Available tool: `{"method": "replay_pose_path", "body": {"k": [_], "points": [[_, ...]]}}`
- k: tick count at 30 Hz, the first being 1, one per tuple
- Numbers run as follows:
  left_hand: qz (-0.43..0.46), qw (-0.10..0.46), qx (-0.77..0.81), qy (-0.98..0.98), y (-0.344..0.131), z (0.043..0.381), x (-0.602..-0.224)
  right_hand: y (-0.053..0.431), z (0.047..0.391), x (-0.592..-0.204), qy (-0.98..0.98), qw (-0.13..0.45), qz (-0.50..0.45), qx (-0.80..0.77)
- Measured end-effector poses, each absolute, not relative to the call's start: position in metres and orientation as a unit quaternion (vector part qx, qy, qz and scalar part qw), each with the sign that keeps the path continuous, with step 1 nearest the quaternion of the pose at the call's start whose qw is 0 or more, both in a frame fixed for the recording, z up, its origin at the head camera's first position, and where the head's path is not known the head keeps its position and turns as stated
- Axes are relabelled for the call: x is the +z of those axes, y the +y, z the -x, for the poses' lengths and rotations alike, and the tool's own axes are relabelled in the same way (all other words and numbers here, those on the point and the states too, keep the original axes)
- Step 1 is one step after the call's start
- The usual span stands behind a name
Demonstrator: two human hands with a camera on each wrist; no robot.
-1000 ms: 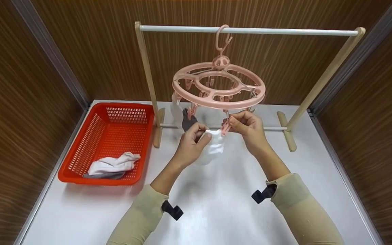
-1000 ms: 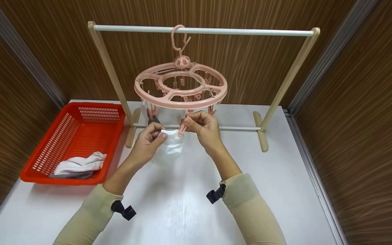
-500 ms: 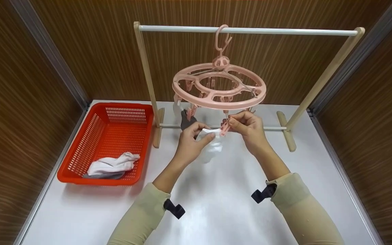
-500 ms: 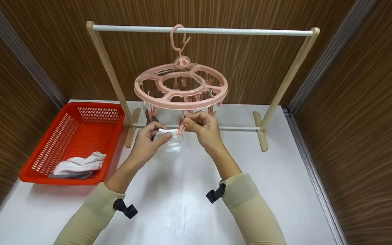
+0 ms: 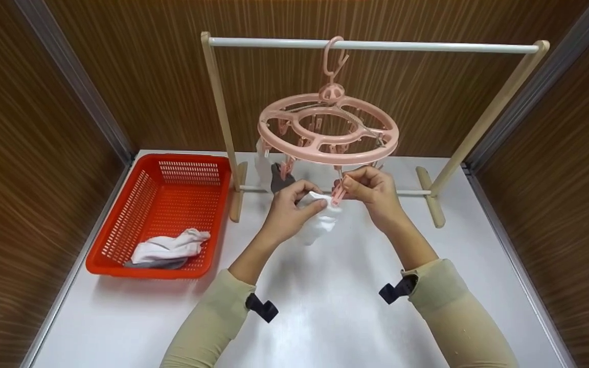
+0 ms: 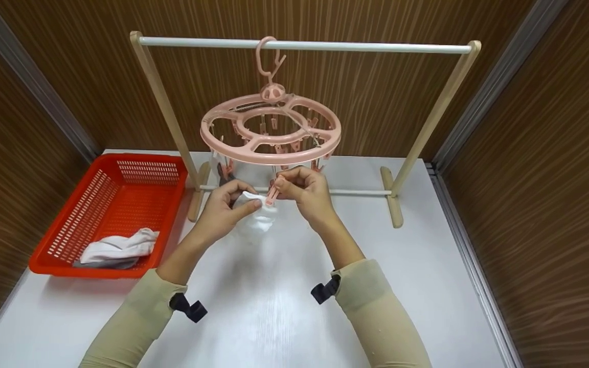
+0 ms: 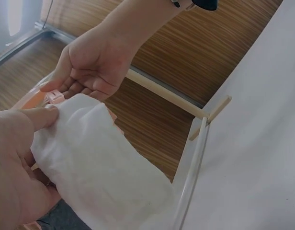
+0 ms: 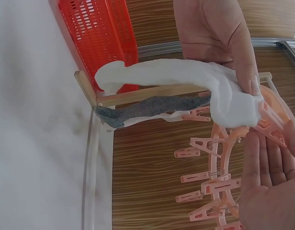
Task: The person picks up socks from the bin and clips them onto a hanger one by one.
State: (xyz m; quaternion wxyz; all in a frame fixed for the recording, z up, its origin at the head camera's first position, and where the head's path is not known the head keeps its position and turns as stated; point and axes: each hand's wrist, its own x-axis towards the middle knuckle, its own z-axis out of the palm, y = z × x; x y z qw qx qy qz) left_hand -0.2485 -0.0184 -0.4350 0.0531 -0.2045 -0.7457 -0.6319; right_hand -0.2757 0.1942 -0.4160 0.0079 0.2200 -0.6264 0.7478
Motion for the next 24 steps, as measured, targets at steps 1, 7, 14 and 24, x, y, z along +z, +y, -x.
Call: {"method": "replay_pose_path", "body": {"k": [1, 7, 14, 24], "points": [[0.203, 0.057, -0.629, -0.748, -0.0186, 0.2487, -0.4345, 0.1945, 0.2757, -0.4159, -0.625, 0.005, -0.223, 0.748], [0.215, 0.092, -0.596, -0.768, -0.0167, 0.2492, -0.4337, 0.1948, 0.2744, -0.4155, -0.62, 0.008, -0.231, 0.75], [0.203, 0.132, -0.567, -0.788, -0.0142, 0.2474, -0.4334, 0.1939, 0.2753, -0.4158, -0.626, 0.025, -0.233, 0.744], [0.211, 0.082, -0.604, -0.764, -0.0132, 0.247, -0.4351, 0.1959, 0.2752, -0.4183, -0.636, 0.046, -0.231, 0.735]]}}
